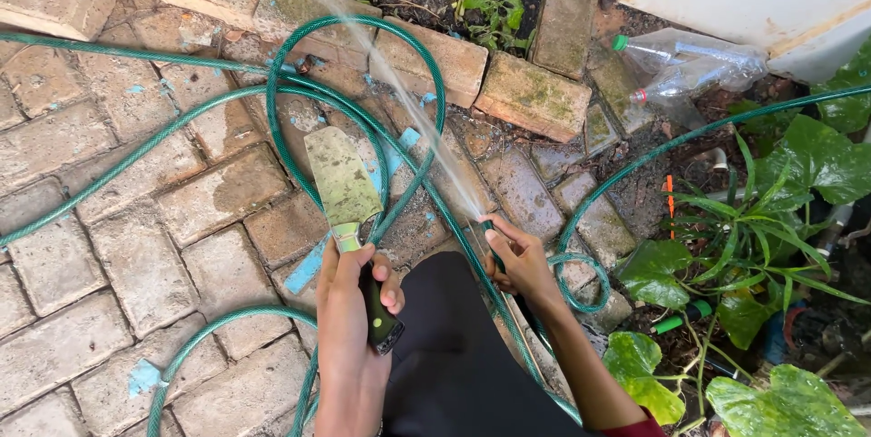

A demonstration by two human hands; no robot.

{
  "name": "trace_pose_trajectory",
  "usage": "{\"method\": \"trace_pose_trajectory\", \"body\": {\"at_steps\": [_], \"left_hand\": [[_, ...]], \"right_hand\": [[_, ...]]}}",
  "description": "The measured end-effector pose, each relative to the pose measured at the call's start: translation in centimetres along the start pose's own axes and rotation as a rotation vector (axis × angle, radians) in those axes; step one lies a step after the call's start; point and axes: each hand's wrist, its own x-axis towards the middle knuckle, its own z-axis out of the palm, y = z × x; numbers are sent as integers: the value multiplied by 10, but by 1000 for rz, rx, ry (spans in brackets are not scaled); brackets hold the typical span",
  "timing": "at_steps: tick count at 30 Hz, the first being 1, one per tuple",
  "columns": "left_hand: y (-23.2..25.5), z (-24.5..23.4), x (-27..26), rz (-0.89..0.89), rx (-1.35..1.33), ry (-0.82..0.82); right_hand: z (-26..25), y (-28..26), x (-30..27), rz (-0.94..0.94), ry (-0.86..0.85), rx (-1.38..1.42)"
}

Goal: Watering plants in an outdoor garden using a hose.

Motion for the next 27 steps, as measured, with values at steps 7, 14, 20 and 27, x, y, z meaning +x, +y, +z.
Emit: {"method": "trace_pose_trajectory", "body": {"at_steps": [7,14,20,27], "left_hand": [[-2,-2,2,9,2,-13],[-2,0,0,6,6,0],[-1,2,-1,3,20,3],[-1,2,-2,-10,22,16]], "right_hand": [[-10,8,5,-14,33,16],[-8,5,3,-29,52,-4],[2,9,0,-15,8,-59],[15,7,-9,24,-52,-48]]}}
